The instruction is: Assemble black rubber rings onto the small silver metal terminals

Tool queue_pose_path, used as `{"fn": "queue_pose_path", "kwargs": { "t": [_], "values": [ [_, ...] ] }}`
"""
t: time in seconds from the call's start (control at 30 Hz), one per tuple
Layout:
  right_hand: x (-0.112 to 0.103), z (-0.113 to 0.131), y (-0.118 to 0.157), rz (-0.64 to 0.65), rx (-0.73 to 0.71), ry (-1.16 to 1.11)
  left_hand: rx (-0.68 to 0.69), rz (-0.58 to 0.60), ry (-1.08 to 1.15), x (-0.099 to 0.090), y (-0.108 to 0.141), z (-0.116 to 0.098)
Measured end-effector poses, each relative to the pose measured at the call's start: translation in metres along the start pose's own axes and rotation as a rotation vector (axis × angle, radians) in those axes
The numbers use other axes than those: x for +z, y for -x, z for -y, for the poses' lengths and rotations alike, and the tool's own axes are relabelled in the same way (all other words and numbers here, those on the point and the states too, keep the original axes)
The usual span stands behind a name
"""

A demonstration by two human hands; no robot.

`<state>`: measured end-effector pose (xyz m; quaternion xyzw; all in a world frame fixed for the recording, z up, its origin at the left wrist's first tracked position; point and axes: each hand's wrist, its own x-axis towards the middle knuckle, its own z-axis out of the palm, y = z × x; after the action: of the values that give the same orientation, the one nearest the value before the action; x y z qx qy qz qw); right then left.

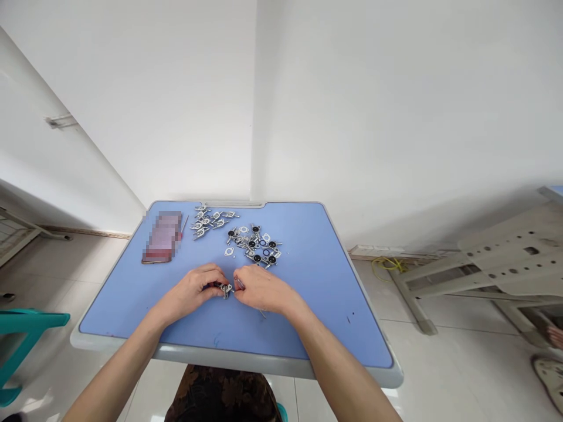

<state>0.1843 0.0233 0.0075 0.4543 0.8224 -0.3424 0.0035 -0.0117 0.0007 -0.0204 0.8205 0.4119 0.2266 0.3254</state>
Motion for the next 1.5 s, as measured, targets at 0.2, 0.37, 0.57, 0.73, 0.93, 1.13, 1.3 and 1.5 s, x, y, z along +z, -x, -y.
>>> {"fn": "queue_pose_path", "kwargs": {
  "t": [0.2,0.37,0.57,0.73,0.93,1.13,1.3,1.5],
  "values": [
    [-0.01,-0.002,0.001,0.044,0.0,-0.058,-0.009,-0.009,0.0,0.003,0.002,0.0],
    [-0.009,-0.001,-0.001,0.094,-0.022,-0.02,-0.036,-0.015,0.004,0.004,0.003,-0.001],
    [-0.01,-0.002,0.0,0.09,-0.027,-0.035,-0.059,-0.013,0.016,0.003,0.003,-0.002],
    [-0.014,-0.002,0.0,0.082,-0.03,-0.078,-0.061,-0.016,0.028,0.003,0.003,-0.003],
    [-0.013,0.0,-0.002,0.124,-0.026,-0.08,-0.077,-0.017,0.023,0.004,0.002,-0.002],
    [-0.009,-0.004,-0.003,0.081,-0.008,-0.112,-0.092,-0.023,0.026,0.007,0.003,0.0],
    [-0.007,-0.003,-0.003,0.083,-0.027,-0.106,-0.083,-0.025,0.027,0.008,0.004,0.002],
    [-0.007,0.0,-0.002,0.091,-0.022,-0.082,-0.091,-0.013,0.025,0.009,0.005,0.0]
  ]
}}
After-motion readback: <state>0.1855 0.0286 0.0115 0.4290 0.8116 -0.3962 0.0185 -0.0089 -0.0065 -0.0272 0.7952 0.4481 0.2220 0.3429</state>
